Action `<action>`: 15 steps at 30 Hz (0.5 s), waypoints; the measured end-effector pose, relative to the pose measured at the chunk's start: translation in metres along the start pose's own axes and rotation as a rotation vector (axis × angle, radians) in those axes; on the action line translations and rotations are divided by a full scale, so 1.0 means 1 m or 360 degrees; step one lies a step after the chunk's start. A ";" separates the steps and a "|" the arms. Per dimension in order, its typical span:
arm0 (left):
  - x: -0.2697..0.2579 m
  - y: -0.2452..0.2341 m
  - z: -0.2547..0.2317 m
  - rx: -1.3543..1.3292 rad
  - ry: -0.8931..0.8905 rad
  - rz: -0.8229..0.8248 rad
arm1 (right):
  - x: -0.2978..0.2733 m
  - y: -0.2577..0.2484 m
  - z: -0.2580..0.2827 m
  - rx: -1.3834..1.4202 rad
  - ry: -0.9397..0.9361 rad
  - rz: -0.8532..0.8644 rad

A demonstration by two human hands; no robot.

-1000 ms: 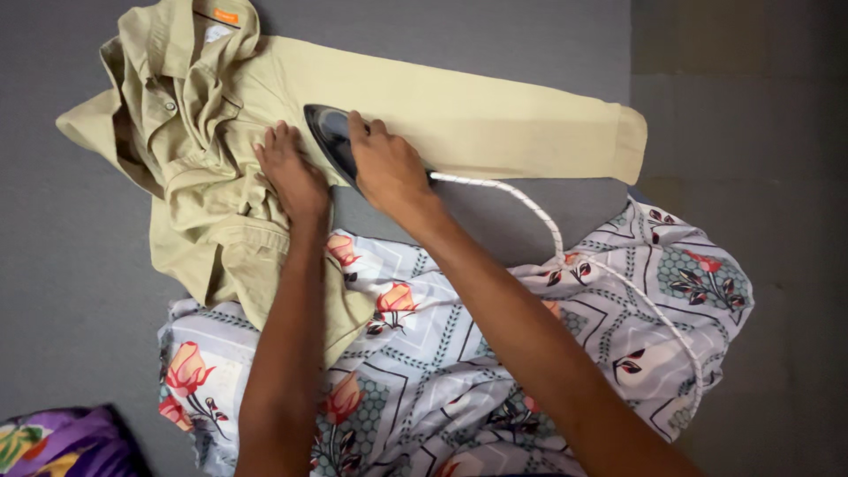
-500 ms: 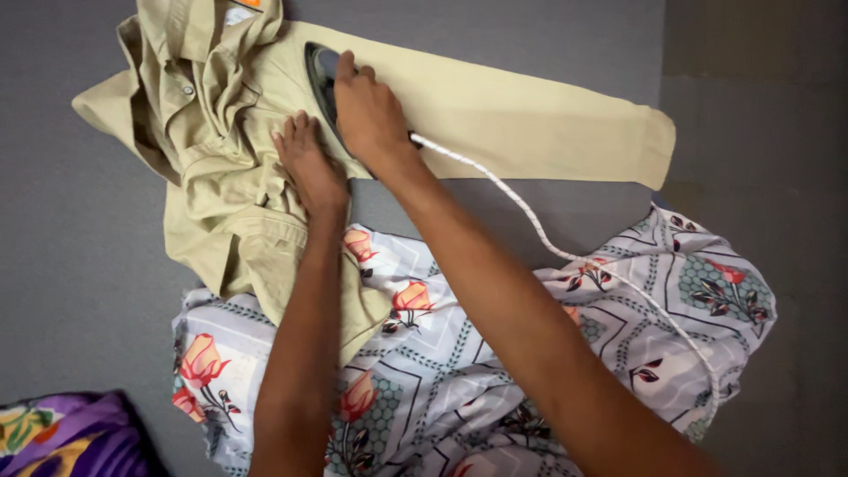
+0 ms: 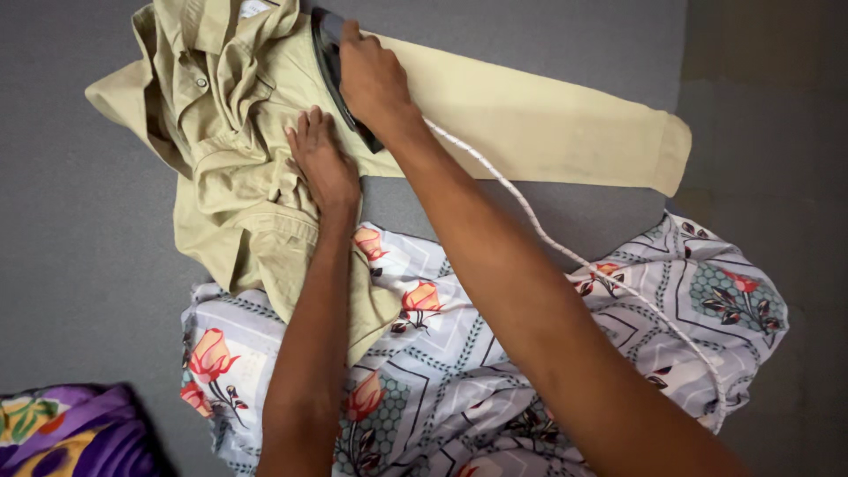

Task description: The person irons a beige shirt laid flat on a gray surface. They use a black electric iron in their right hand and hold the fabric with their left hand, moving the iron back and forth across the shirt's body and sleeve.

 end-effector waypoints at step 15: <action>-0.002 -0.006 0.000 -0.0020 0.0083 -0.0005 | -0.081 -0.049 0.017 -0.0052 0.0029 0.0134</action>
Point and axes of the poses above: each hand's wrist, its own x-axis towards the middle knuckle, its own y-axis out of the palm, z = x × y, the point moved 3 cm from there along x, towards the middle knuckle, and after that the axes turned 7 degrees about x, right-handed, at the moved point
